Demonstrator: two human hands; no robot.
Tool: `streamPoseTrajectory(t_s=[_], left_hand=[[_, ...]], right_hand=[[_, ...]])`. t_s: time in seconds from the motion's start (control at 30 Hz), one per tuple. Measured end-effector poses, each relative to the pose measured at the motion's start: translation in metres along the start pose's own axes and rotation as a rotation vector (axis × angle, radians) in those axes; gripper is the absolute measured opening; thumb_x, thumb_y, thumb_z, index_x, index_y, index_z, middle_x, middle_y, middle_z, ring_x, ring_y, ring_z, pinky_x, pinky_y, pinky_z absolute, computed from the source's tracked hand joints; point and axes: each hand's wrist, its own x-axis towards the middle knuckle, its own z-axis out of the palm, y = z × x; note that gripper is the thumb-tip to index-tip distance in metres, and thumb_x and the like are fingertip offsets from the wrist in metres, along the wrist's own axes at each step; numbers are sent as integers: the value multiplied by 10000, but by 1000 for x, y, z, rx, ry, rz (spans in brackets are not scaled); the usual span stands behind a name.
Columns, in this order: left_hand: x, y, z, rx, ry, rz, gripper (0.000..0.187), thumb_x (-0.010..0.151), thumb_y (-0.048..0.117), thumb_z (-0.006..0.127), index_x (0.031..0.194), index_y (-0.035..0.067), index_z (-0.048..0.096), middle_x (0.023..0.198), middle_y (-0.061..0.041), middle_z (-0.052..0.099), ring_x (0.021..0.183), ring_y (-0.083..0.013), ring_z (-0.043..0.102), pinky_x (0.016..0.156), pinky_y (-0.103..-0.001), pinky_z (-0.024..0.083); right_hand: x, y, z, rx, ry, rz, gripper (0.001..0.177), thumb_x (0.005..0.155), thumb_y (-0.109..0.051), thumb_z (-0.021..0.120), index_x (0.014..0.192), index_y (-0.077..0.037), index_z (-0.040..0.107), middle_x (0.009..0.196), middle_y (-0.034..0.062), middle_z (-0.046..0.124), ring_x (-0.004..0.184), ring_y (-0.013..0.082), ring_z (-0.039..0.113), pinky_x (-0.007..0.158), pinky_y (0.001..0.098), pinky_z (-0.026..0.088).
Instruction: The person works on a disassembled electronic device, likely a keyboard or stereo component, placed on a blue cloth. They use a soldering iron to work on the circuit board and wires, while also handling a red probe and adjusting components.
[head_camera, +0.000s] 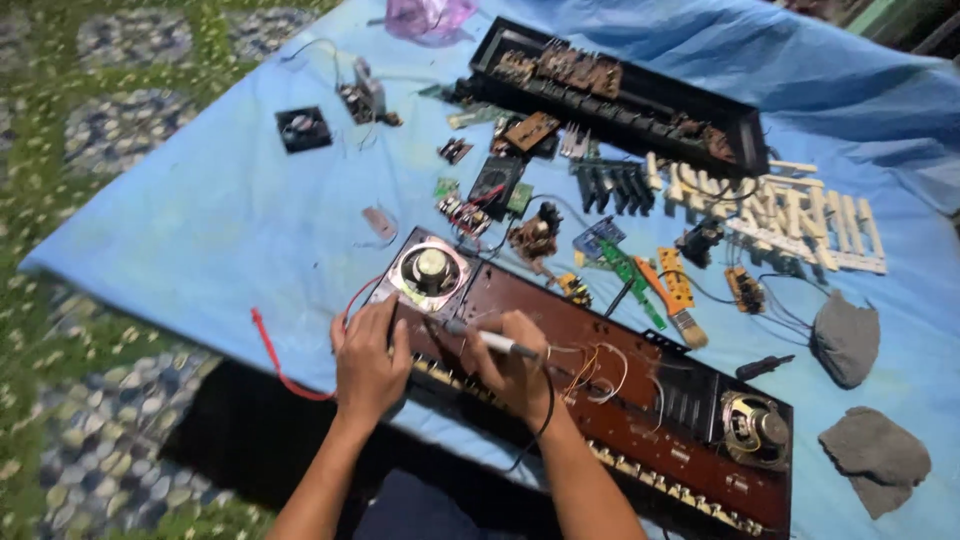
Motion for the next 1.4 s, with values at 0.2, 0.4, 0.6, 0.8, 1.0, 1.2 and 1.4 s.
streamPoseTrajectory(t_s=[0.2,0.4,0.6,0.8,1.0,1.2,1.4], left_hand=[[-2,-3,3,-20,6,-4,394,993,246,591,1357,118,671,1145,-91,734,1165,-279,668,1103,-529,342],[1,-1,4,-52,36,-20,368,1023,244,558,1351,134,684,1132,-74,744,1167,-258,671,1105,-520,349],[-2,-3,6,-59,19,-28,375,1018,228,575,1362,117,675,1135,-94,745,1174,-268,669,1110,-528,345],[0,2,0,-82,28,-21,376,1014,228,575,1355,107,680,1116,-99,747,1156,-270,673,1109,-537,349],[-2,-1,3,-67,28,-1,370,1009,219,585,1345,96,680,1125,-112,741,1159,-283,671,1108,-534,357],[-2,-2,4,-44,25,-4,381,1012,249,576,1357,123,676,1142,-87,739,1165,-264,666,1110,-537,352],[-3,-5,6,-46,21,7,390,1014,242,570,1368,111,668,1155,-109,736,1162,-289,667,1100,-557,358]], right_hand=[[12,-16,-8,7,-54,-10,194,968,-226,735,841,-99,661,609,105,581,577,340,624,559,382,529],[14,-15,-8,-3,-25,-23,199,989,-227,719,856,-106,632,608,96,574,579,347,630,560,366,541],[13,-14,-6,29,-6,-1,199,983,-168,727,839,-94,610,599,103,601,563,342,634,546,349,537],[16,-20,-8,2,-5,-5,220,996,-223,716,840,-100,623,594,85,626,553,308,647,541,324,547],[12,-16,-6,2,12,-6,230,1004,-238,710,845,-97,626,597,109,629,557,322,652,540,342,551],[11,-14,-4,22,37,-13,230,984,-237,727,842,-90,621,595,111,619,553,334,651,536,328,549],[9,-10,-3,24,33,-7,236,983,-265,730,847,-101,628,606,113,617,575,339,672,554,345,559]])
